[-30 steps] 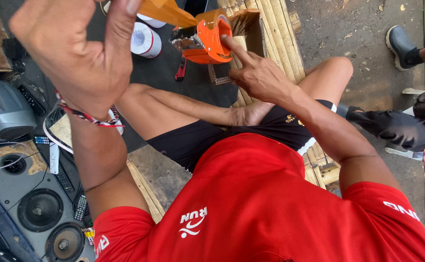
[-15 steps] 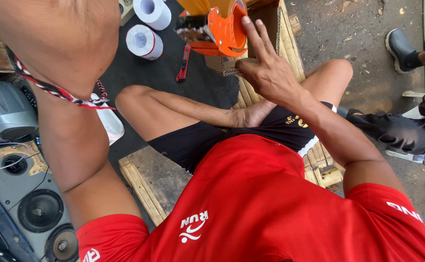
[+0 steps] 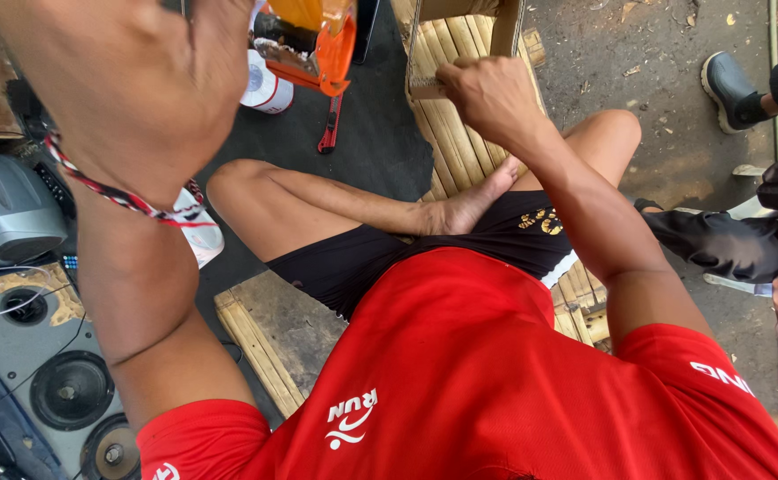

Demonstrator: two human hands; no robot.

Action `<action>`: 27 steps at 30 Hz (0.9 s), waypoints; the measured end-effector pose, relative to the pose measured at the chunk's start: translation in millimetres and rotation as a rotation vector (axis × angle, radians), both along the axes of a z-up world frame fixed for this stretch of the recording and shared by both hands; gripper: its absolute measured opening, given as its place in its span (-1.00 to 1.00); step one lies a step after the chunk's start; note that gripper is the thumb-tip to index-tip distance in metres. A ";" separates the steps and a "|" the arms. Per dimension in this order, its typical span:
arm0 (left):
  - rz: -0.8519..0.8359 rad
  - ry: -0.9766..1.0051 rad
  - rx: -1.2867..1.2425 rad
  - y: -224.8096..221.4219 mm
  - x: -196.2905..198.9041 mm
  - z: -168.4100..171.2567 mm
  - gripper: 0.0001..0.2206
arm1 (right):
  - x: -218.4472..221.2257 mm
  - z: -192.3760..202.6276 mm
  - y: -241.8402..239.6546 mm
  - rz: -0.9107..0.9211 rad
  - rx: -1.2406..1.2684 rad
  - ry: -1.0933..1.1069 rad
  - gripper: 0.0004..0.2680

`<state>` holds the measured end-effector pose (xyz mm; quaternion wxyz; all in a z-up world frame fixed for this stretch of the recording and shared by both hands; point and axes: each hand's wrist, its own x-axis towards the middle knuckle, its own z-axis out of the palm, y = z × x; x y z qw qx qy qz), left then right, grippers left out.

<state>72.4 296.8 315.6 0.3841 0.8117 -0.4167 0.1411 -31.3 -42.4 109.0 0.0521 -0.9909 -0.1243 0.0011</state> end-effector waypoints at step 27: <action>-0.090 0.098 -0.001 -71.5 -51.7 -73.4 -0.96 | 22.7 91.0 30.3 0.334 -0.013 -0.481 -0.90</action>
